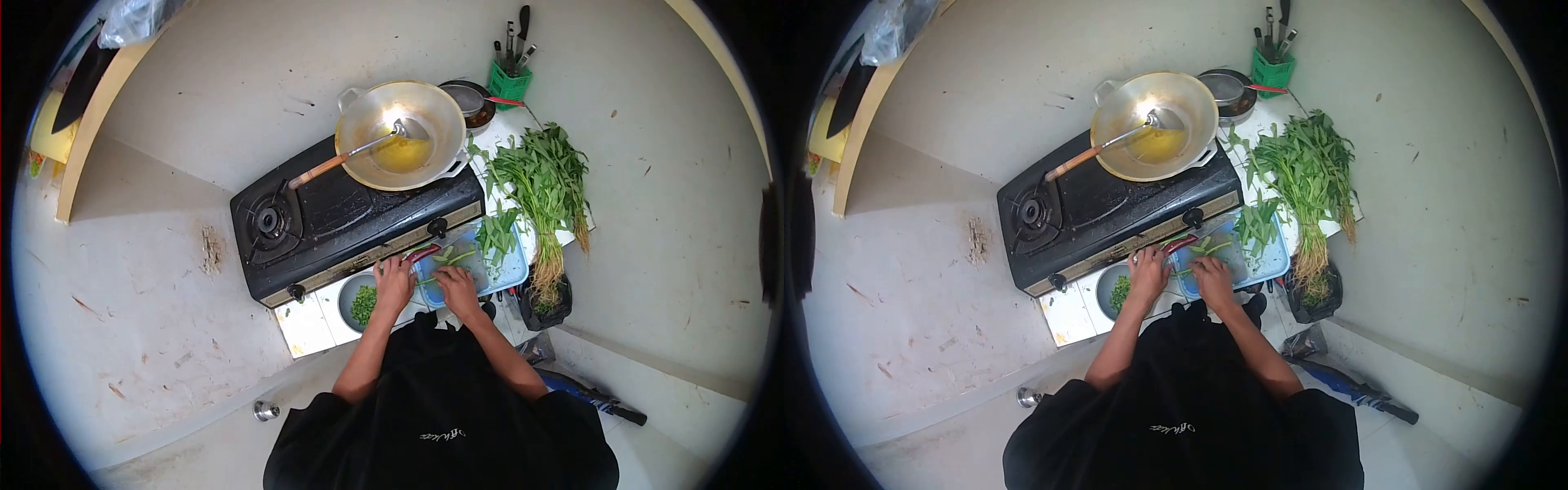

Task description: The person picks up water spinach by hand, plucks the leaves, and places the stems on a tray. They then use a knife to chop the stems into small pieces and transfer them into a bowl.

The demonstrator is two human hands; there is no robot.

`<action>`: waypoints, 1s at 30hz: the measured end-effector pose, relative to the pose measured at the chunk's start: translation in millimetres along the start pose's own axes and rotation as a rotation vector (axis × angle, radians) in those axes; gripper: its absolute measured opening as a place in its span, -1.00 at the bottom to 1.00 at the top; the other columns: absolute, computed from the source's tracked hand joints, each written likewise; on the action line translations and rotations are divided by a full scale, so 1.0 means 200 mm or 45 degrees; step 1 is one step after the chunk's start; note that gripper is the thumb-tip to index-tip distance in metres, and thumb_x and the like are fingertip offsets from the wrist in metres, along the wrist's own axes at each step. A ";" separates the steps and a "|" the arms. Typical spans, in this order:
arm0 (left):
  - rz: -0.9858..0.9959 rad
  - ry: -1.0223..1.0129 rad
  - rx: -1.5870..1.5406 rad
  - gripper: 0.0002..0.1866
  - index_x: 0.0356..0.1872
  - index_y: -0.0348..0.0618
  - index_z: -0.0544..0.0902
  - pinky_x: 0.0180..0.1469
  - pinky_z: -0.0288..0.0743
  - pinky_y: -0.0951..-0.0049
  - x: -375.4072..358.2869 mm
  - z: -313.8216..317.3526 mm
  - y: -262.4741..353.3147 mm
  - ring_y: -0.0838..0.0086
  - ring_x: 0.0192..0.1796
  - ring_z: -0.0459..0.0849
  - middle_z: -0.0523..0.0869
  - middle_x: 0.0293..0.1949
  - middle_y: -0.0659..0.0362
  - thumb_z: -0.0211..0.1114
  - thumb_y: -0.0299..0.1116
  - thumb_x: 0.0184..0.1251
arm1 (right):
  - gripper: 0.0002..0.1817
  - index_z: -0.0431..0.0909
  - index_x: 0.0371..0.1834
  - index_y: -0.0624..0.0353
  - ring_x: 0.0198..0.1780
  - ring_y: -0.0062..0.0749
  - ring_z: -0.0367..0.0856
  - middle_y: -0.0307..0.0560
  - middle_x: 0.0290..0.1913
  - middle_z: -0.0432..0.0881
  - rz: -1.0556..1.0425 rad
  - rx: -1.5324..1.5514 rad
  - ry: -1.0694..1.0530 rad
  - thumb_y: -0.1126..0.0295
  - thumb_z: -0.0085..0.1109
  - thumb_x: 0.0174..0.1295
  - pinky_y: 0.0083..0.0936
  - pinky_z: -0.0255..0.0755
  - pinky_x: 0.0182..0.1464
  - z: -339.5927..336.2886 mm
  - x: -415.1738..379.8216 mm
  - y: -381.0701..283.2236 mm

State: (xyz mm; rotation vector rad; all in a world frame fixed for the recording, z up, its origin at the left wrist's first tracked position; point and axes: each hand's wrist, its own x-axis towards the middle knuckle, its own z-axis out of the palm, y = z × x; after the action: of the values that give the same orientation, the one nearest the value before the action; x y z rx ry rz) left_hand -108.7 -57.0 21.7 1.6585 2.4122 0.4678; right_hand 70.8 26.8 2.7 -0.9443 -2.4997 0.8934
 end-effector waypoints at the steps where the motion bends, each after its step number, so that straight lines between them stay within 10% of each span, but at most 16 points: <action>1: 0.060 0.048 -0.004 -0.58 0.10 -0.15 0.63 0.34 0.26 -0.02 0.02 0.01 0.00 0.17 0.25 0.52 0.59 0.14 0.07 0.42 -0.26 0.25 | -0.65 0.72 0.09 0.03 0.20 -0.18 0.53 -0.17 0.12 0.64 0.001 -0.004 -0.012 0.51 0.23 0.24 -0.15 0.28 0.34 0.01 0.00 0.00; 9: 0.008 -0.010 0.272 -0.61 0.07 -0.12 0.62 0.11 0.44 0.16 0.18 0.27 0.04 0.17 0.14 0.61 0.61 0.01 0.05 0.41 -0.29 0.22 | -0.66 0.65 0.12 0.13 0.20 -0.01 0.56 -0.04 0.16 0.59 0.057 0.058 0.073 0.50 0.23 0.26 -0.18 0.44 0.23 0.04 -0.08 0.00; 21: -0.066 -0.120 -0.401 -0.60 0.02 -0.26 0.45 0.01 0.53 -0.09 0.04 -0.11 0.02 -0.22 -0.15 0.65 0.57 -0.08 -0.17 0.30 -0.40 0.16 | -0.77 0.68 -0.01 0.17 0.00 0.00 0.61 -0.04 -0.01 0.67 0.049 -0.032 0.342 0.52 0.25 0.26 -0.18 0.47 0.07 -0.10 0.09 0.11; 30: -0.105 0.092 -0.668 -0.66 -0.02 -0.23 0.49 -0.02 0.54 -0.04 -0.14 -0.23 -0.09 -0.16 -0.10 0.66 0.65 -0.13 -0.09 0.30 -0.43 0.18 | -0.83 0.68 -0.12 0.11 0.08 -0.19 0.54 -0.18 -0.01 0.64 -0.131 -0.413 0.036 0.36 0.27 0.27 -0.21 0.38 0.10 -0.11 0.45 0.23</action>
State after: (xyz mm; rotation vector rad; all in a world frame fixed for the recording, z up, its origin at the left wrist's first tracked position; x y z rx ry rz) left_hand -128.9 -96.8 56.8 1.3253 2.1348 1.0528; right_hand 37.3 124.1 -3.9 -0.9035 -2.6907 0.4469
